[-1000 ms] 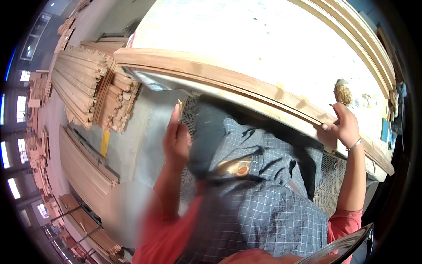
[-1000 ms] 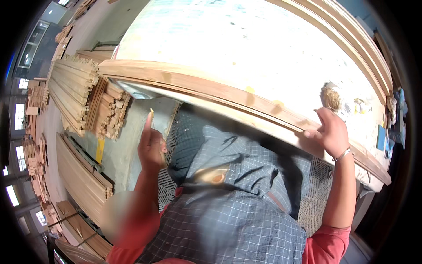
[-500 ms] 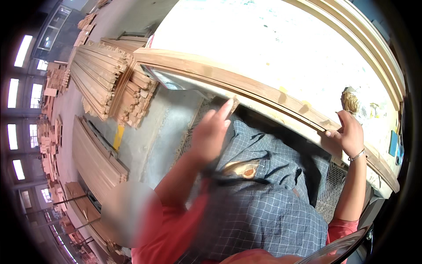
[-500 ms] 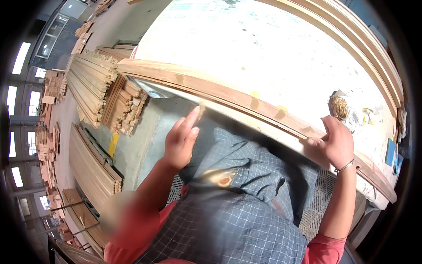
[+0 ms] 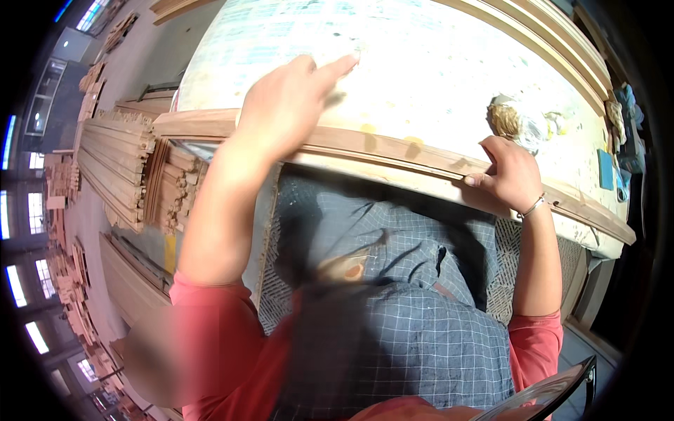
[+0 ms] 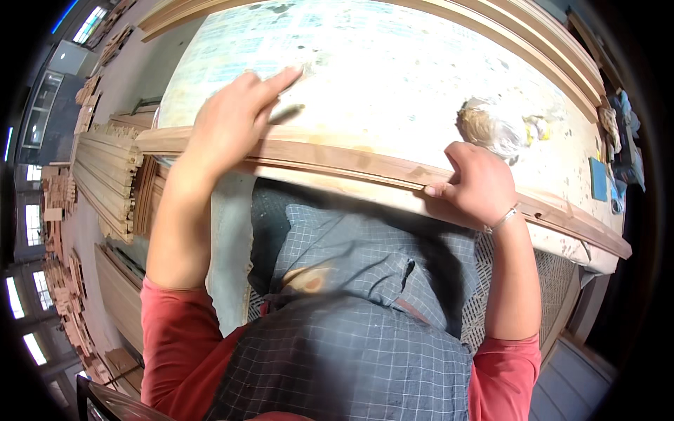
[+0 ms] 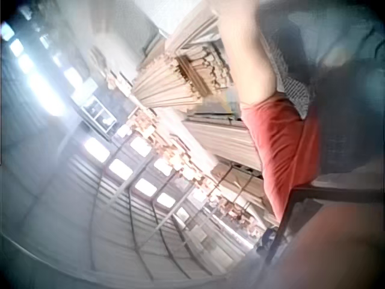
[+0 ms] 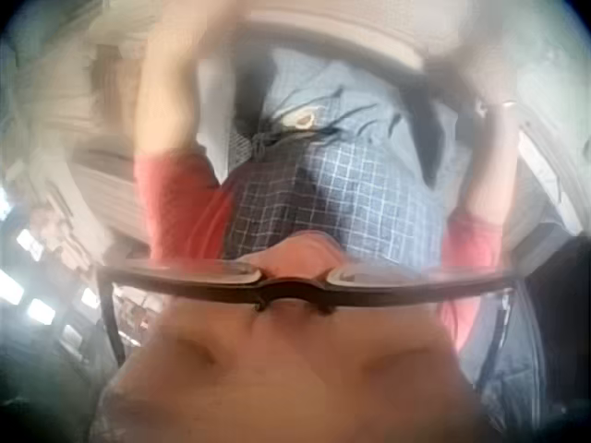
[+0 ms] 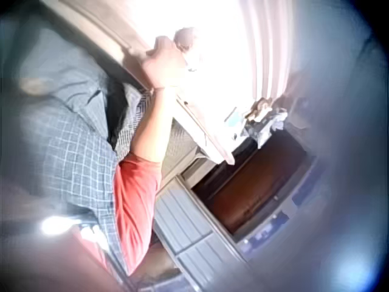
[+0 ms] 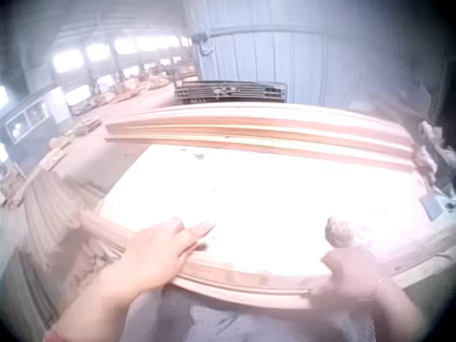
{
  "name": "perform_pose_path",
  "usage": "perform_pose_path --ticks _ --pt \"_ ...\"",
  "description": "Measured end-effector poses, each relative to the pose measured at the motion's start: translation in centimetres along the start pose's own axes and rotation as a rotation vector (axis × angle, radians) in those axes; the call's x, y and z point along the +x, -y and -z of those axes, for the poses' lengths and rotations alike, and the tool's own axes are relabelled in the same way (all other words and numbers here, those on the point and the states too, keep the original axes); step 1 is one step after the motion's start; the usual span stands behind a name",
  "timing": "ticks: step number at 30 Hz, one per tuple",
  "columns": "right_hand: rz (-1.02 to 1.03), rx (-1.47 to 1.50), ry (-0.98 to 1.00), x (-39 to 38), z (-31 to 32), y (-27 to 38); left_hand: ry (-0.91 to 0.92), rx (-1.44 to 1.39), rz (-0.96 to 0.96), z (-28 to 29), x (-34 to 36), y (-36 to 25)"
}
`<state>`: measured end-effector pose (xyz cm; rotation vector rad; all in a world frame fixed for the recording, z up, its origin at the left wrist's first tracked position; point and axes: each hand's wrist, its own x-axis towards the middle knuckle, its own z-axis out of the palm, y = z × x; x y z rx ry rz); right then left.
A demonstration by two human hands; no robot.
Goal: The person uses a chisel to shave and smooth the edges of a long wooden plank on a workbench. They repeatedly scrape along the plank's length, flip it over, and continue shaving the opposite side before stacking the finished piece.
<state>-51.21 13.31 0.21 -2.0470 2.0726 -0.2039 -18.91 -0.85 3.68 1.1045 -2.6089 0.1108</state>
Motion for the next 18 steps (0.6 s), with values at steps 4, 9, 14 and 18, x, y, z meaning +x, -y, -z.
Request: perform_pose_path --ticks 4,9,14,18 --pt "0.019 -0.005 0.002 -0.1 0.6 0.5 -0.119 0.029 -0.034 -1.6 4.3 -0.3" --pt "-0.041 0.020 0.048 0.3 0.7 0.6 -0.182 -0.114 -0.059 -3.2 2.5 -3.5" --pt "-0.108 0.090 0.199 1.6 1.8 0.5 -0.287 0.124 -0.119 -3.5 4.8 -1.7" --pt "-0.121 0.069 0.278 2.1 2.1 0.2 -0.326 -0.115 -0.037 -2.7 3.8 -3.2"
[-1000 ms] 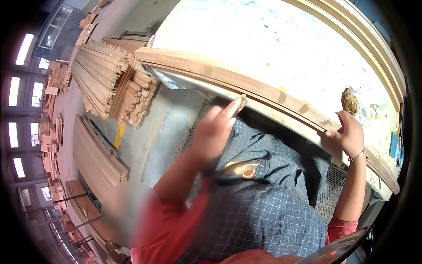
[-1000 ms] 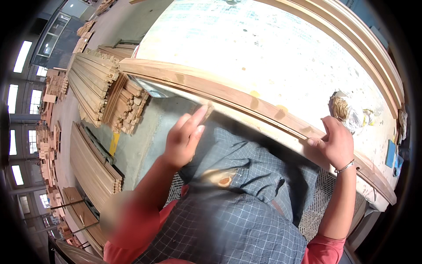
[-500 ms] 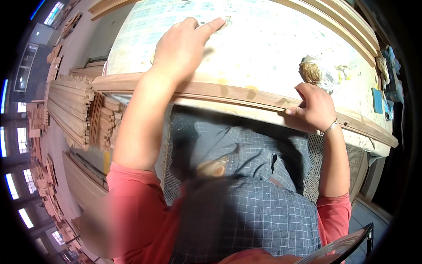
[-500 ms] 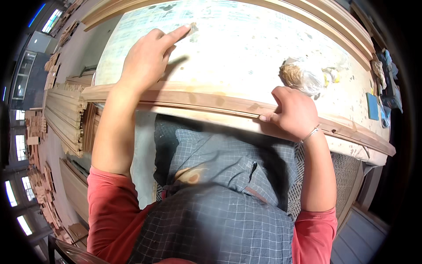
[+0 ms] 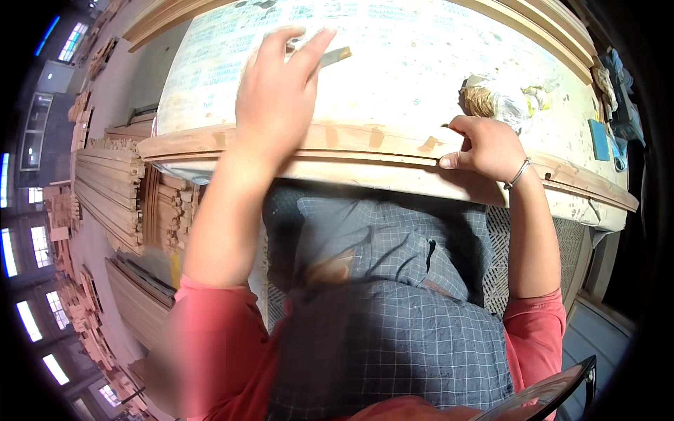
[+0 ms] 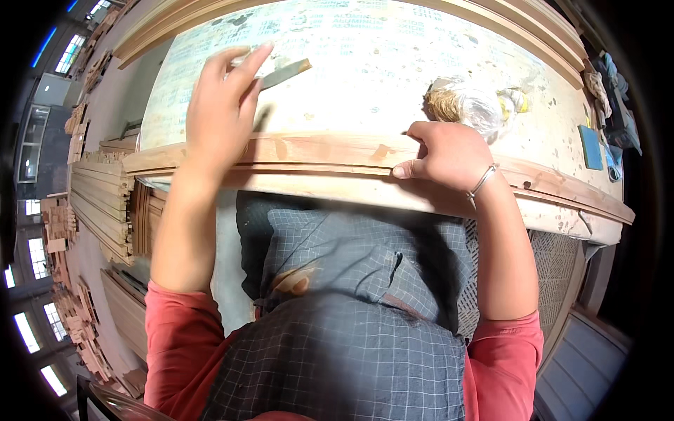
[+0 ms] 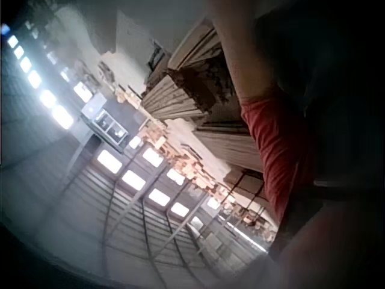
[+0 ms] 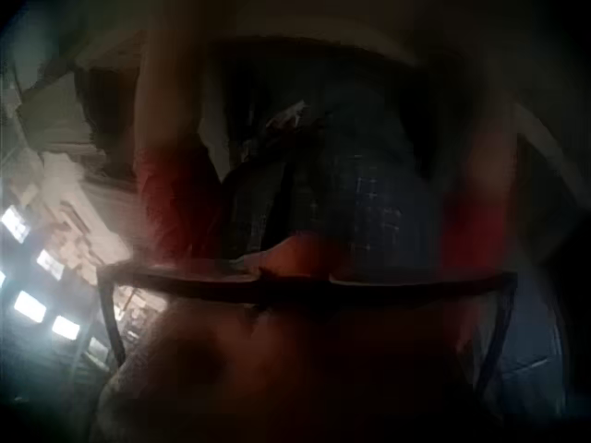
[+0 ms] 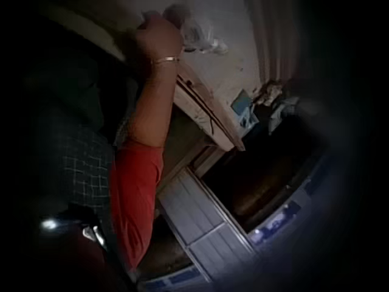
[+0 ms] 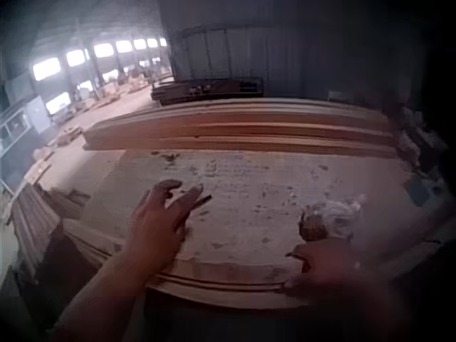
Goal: The person uses a chisel to shave and smooth the edges of a long wooden plank on a workbench. They repeatedly scrape along the plank's length, flip it over, and continue shaving the opposite side before stacking the finished piece.
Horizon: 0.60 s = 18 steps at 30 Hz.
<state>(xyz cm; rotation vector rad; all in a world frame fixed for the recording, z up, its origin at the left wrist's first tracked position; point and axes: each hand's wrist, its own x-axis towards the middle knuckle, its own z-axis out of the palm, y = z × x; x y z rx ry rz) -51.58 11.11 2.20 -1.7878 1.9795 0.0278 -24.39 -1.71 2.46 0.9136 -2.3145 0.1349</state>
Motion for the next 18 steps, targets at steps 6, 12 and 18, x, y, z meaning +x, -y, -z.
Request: perform_pose_path --ticks 6,12,18 --pt "-0.007 0.122 0.096 0.8 0.7 -0.1 0.478 -1.073 0.699 1.9 -10.5 -6.6" --pt "0.074 0.478 0.363 2.3 0.5 -1.0 0.728 -1.486 1.057 0.5 -13.6 -10.8" --pt "0.177 0.572 0.479 2.1 -0.7 2.4 0.478 -2.022 1.125 -2.7 -12.6 -13.3"
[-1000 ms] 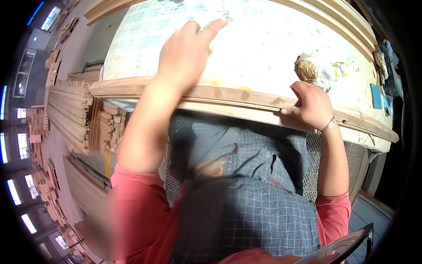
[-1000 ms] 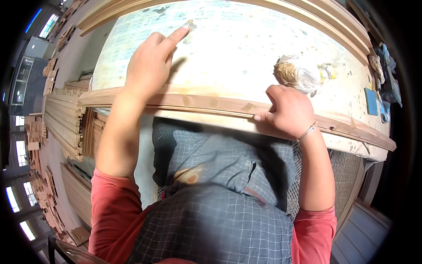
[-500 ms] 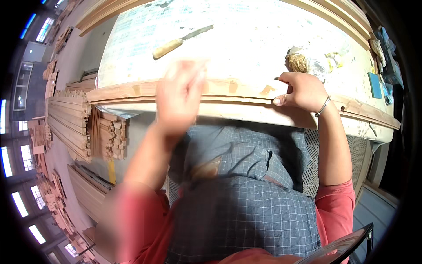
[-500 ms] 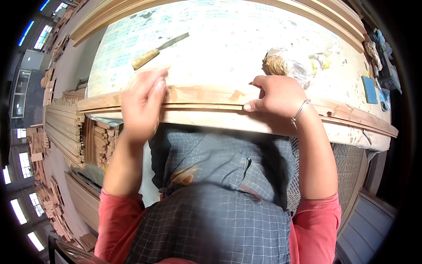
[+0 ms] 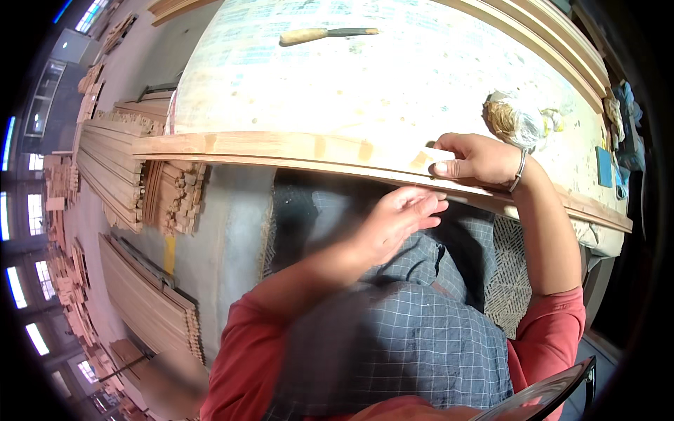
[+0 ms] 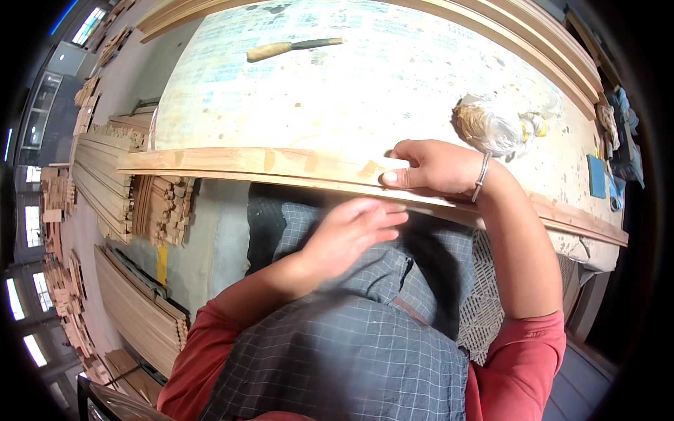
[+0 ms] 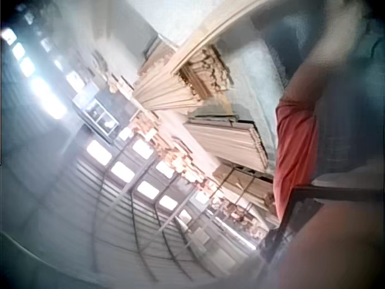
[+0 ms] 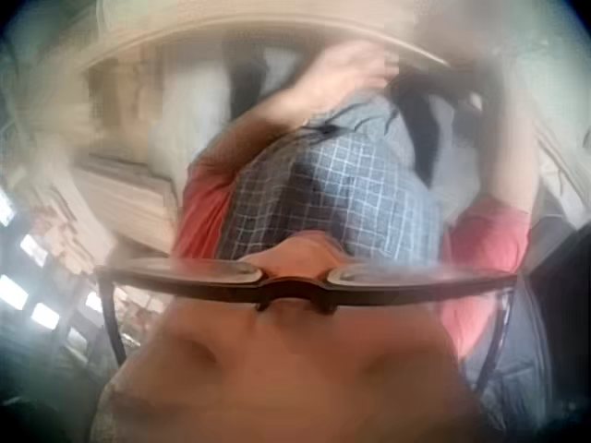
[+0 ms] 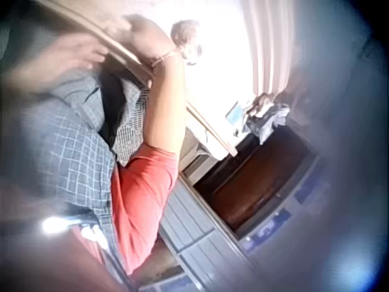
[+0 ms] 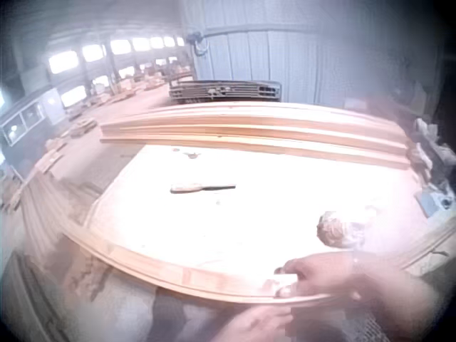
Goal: The person uses a chisel to shave and smooth the edges of a long wooden plank on a workbench. They repeatedly scrape along the plank's length, flip it over, and continue shaving the opposite side before stacking the finished piece.
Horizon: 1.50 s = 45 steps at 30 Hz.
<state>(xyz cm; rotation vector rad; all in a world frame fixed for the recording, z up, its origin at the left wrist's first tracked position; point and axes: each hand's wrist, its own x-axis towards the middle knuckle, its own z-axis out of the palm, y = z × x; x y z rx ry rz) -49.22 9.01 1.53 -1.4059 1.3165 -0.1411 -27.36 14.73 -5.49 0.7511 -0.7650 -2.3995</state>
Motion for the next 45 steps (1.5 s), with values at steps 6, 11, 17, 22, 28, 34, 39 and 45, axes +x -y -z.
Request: perform_pose_path --ticks 6,11,17,22,28,34,39,45 --pt "0.074 -0.135 -0.055 -0.2 -2.3 1.9 -0.042 -0.508 -0.099 0.8 0.1 2.1" --pt "0.440 -0.638 -0.323 -2.5 -3.5 -1.2 -0.199 -0.397 -0.092 0.4 0.3 3.7" --pt "0.168 -0.728 -0.639 -10.1 -2.5 -6.7 -0.348 -0.267 -0.057 1.4 -1.4 0.9" --pt "0.010 -1.099 -0.970 -18.3 1.9 -20.9 -0.528 -0.251 -0.190 5.6 -3.3 -2.1" --pt "-0.293 -1.157 -0.815 -24.3 3.3 -22.9 -0.823 -0.233 -0.429 13.2 -7.0 -7.0" --pt "-0.298 -1.196 -0.750 -22.6 3.4 -16.9 -1.056 -0.308 -0.567 18.6 -11.8 -10.5" --pt "-0.179 -1.230 -0.583 -21.4 3.5 -19.3 -1.059 -0.461 -0.716 23.3 -14.7 -10.6" --pt "0.042 -1.091 -0.456 -17.3 -2.1 -17.3 -1.037 -0.542 -1.008 30.6 -20.1 -13.3"
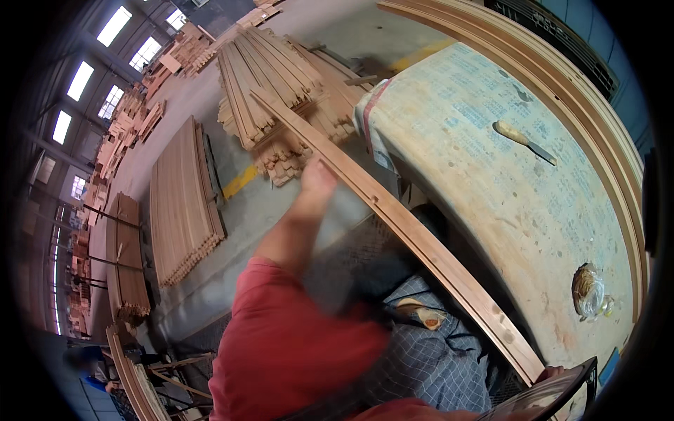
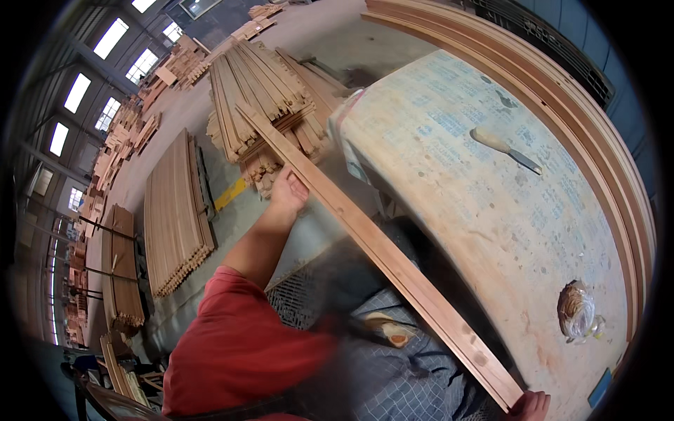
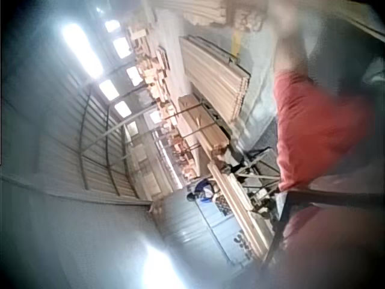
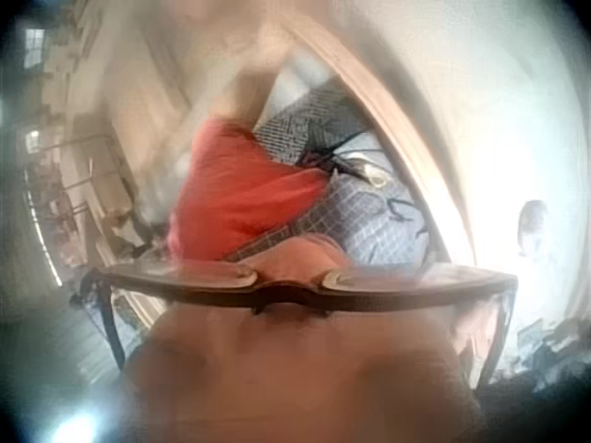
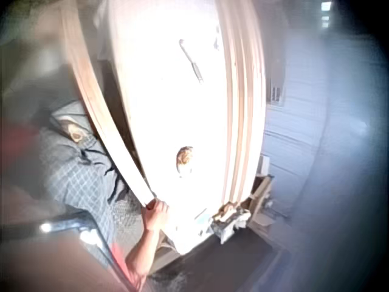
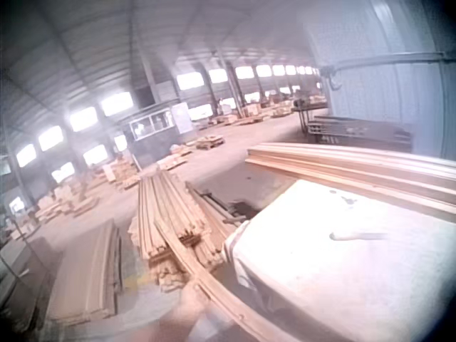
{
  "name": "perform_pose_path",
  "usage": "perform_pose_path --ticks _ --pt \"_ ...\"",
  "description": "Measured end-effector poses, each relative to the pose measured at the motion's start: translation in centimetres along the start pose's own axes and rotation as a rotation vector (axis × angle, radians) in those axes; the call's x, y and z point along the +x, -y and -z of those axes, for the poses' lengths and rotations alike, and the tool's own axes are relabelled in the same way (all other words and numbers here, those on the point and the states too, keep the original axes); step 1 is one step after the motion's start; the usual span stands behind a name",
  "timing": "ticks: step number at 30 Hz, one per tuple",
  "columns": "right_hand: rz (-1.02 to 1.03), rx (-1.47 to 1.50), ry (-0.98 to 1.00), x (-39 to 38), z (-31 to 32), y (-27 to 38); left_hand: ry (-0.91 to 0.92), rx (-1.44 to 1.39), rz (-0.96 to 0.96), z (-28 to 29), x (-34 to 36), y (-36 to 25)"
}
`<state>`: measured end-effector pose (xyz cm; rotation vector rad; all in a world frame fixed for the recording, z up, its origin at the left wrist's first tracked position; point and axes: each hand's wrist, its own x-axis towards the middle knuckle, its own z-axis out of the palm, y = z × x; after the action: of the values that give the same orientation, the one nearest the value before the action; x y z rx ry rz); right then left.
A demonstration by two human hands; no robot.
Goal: The person uses a chisel to shave and smooth the edges of a long wooden plank on a workbench. They repeatedly scrape along the plank's length, flip it over, and continue shaving the opposite side before stacking the finished piece.
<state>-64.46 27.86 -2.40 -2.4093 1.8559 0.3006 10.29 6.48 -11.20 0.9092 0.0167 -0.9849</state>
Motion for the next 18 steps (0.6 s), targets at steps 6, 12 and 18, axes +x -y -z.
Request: perform_pose_path --ticks 6,12,18 --pt "0.061 0.285 -0.246 8.9 2.8 16.8 -0.049 0.288 -0.083 4.0 0.2 2.3" --pt "0.219 0.355 -0.290 19.5 5.1 27.6 0.465 0.169 0.510 2.4 -19.8 11.7" --pt "0.414 0.385 -0.231 23.6 5.5 32.7 0.278 -0.037 0.549 0.3 -19.0 14.8"
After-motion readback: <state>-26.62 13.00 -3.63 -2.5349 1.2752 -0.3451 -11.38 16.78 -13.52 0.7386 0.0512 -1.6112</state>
